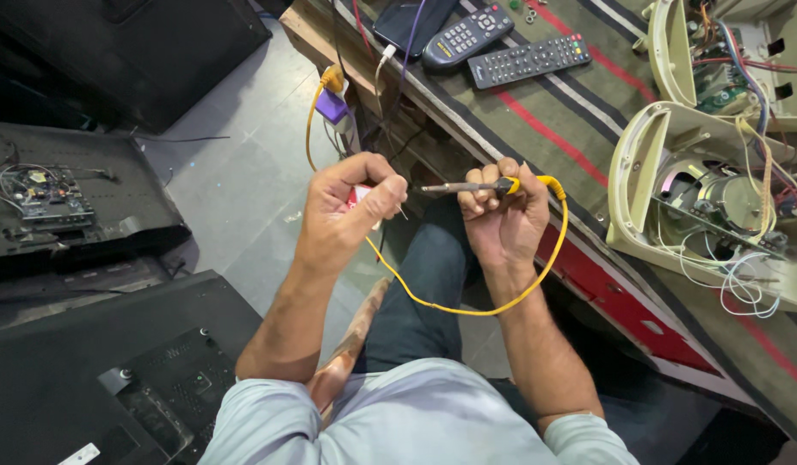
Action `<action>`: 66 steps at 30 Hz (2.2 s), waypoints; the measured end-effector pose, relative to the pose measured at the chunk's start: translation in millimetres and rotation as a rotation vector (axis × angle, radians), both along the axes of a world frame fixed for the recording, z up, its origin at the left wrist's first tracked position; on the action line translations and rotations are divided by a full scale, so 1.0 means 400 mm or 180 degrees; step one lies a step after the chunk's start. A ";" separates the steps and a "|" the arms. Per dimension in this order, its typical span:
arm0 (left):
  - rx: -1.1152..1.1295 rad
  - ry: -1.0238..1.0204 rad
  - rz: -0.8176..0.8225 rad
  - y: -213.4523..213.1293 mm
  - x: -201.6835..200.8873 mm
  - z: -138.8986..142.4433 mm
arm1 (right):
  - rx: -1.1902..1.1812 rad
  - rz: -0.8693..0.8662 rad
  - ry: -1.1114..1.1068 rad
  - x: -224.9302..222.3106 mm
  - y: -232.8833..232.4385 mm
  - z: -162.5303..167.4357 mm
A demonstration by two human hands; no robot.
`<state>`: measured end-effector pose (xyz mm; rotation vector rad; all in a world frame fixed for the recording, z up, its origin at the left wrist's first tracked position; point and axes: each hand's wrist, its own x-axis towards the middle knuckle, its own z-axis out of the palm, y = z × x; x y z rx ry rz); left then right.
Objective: The person removes a circuit board from a disassembled electronic device, inspects it, and then uses a soldering iron to work on wires and components inside the device housing. The person handles the board and wires by hand and uses a soldering iron for soldering.
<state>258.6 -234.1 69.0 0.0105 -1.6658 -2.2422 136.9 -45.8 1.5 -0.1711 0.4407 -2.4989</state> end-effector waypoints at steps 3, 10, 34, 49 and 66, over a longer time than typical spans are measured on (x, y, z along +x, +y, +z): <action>-0.0215 -0.0114 -0.0203 -0.003 0.001 -0.001 | -0.0074 0.0056 0.0174 -0.001 0.001 0.002; -0.0306 -0.0230 -0.0335 -0.002 0.002 -0.012 | 0.0039 0.0047 0.0300 -0.001 0.003 0.003; 0.0079 -0.0006 -0.1055 0.215 -0.065 -0.037 | 0.0557 -0.1159 0.0936 0.203 0.533 -0.136; -0.0903 0.1387 -0.0094 0.588 -0.362 -0.029 | 0.0972 -0.2942 0.1379 0.003 0.871 0.007; -0.0816 0.1027 -0.0066 0.582 -0.591 -0.073 | 0.0818 -0.2699 0.1333 -0.091 0.893 0.017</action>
